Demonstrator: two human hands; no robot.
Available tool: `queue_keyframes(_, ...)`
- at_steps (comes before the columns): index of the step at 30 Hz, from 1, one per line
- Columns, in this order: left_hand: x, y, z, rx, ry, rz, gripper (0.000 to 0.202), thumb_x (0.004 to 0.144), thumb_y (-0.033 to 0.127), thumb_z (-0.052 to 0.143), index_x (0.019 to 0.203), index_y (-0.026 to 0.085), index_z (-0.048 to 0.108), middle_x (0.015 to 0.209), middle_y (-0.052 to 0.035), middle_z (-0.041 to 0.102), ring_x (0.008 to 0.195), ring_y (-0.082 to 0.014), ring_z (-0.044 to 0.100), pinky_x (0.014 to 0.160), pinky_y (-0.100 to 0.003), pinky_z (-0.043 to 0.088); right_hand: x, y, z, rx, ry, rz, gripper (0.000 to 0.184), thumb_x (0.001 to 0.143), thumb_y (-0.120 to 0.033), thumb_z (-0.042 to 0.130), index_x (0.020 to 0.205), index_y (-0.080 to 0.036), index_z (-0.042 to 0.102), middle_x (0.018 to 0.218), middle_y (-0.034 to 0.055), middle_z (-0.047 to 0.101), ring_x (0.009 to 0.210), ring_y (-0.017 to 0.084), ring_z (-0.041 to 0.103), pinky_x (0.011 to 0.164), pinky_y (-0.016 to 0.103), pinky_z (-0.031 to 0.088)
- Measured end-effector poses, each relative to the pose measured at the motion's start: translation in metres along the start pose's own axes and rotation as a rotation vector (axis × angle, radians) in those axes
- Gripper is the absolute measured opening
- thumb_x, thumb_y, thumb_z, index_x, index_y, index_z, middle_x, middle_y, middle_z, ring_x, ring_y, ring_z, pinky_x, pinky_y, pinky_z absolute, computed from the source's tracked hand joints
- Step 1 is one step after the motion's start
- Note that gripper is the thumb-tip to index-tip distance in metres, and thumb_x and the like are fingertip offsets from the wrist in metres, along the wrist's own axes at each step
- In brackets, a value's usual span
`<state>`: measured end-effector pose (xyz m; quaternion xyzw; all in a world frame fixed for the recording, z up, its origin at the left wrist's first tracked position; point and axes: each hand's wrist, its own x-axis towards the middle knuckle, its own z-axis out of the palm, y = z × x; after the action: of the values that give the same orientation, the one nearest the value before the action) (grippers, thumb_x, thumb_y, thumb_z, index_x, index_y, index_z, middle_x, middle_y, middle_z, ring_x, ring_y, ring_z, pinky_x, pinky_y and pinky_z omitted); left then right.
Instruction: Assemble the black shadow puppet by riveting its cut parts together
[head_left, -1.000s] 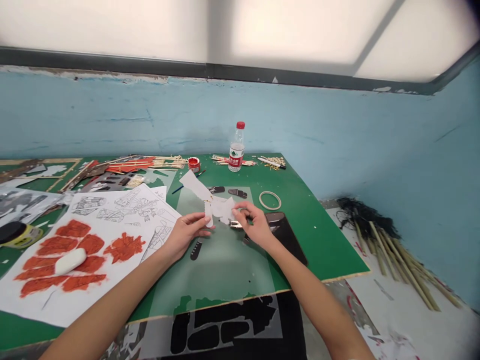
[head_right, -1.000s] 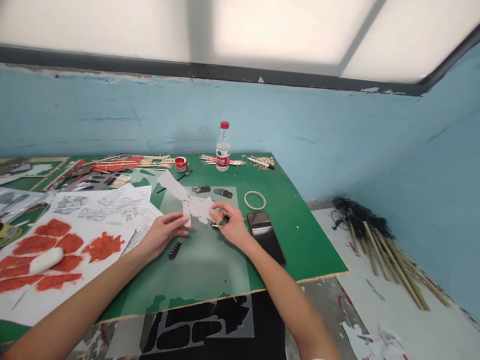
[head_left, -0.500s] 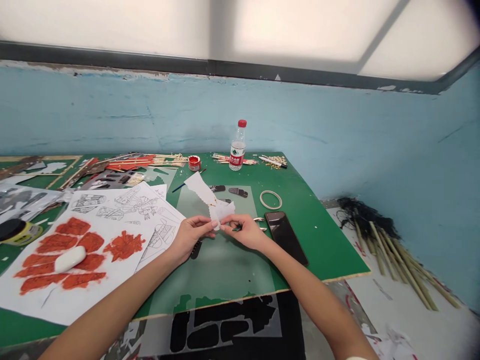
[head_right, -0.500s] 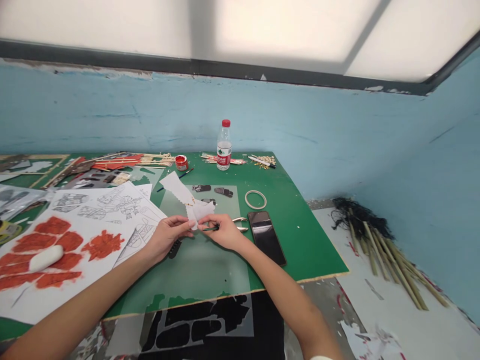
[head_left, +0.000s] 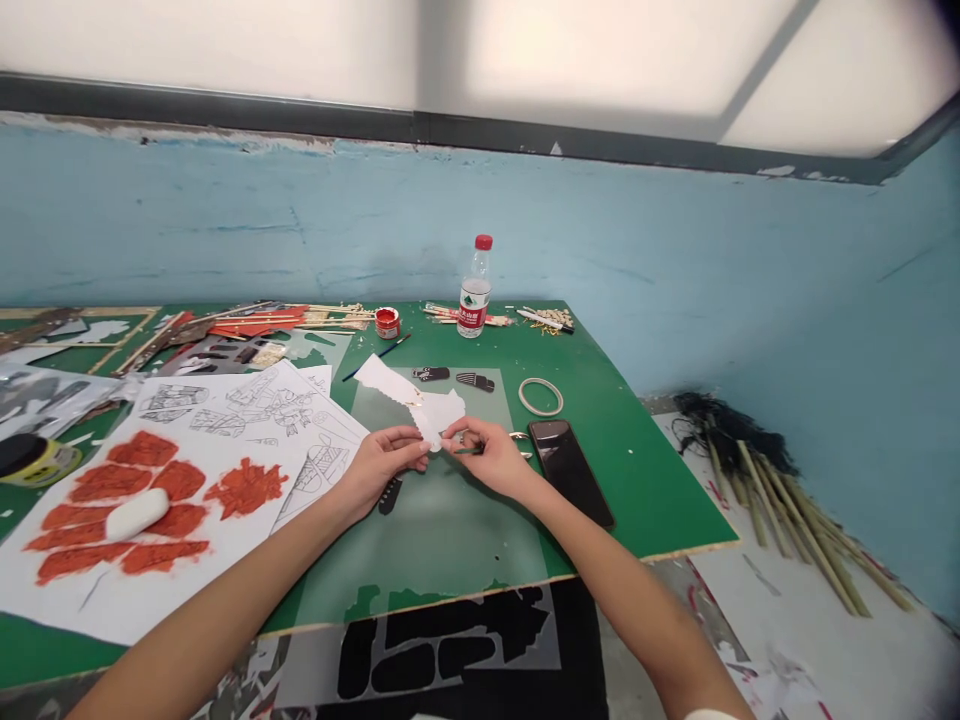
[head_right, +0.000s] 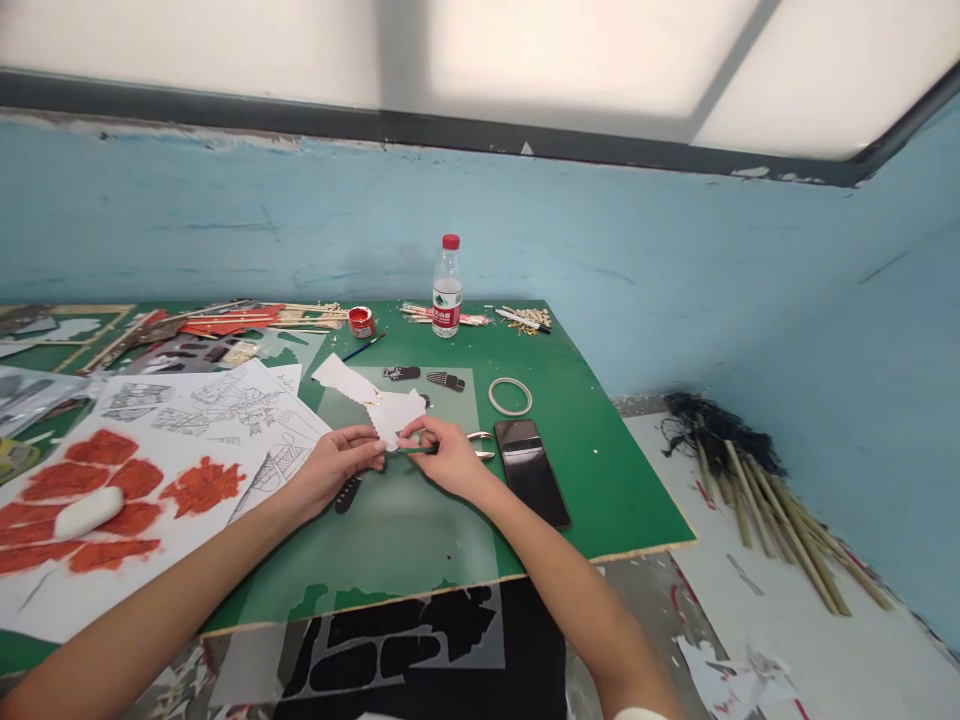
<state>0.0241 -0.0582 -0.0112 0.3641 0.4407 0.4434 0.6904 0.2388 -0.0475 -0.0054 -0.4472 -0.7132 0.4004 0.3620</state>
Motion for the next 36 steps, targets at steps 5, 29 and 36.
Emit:
queue_keyframes(5, 0.001, -0.003, 0.003, 0.029, 0.092, 0.018, 0.041, 0.063, 0.037, 0.097, 0.09, 0.015, 0.075, 0.076, -0.004, 0.077, 0.066, -0.0156, 0.071, 0.072, -0.029, 0.059, -0.006, 0.006, 0.007, -0.392, 0.107, -0.183, 0.021, 0.099, -0.034, 0.058, 0.102, -0.024, 0.076, 0.072, 0.0027, 0.073, 0.062, 0.017, 0.062, 0.063, 0.027, 0.04)
queue_keyframes(29, -0.001, -0.008, 0.011, 0.028, 0.207, 0.043, 0.052, 0.06, 0.037, 0.098, 0.097, 0.014, 0.071, 0.079, -0.0048, 0.08, 0.069, -0.0161, 0.072, 0.075, -0.029, 0.058, -0.009, 0.017, 0.021, -0.769, 0.243, -0.534, 0.016, 0.101, -0.022, 0.057, 0.103, -0.018, 0.072, 0.084, 0.0038, 0.081, 0.072, 0.017, 0.074, 0.064, 0.027, 0.043)
queue_keyframes(36, -0.002, -0.007, 0.014, 0.002, 0.201, 0.035, 0.051, 0.058, 0.034, 0.098, 0.095, 0.013, 0.071, 0.079, -0.006, 0.081, 0.069, -0.0165, 0.074, 0.074, -0.029, 0.06, -0.009, 0.015, 0.023, -0.889, 0.275, -0.604, 0.014, 0.099, -0.019, 0.056, 0.091, -0.018, 0.067, 0.069, 0.0006, 0.073, 0.063, 0.014, 0.065, 0.059, 0.029, 0.036)
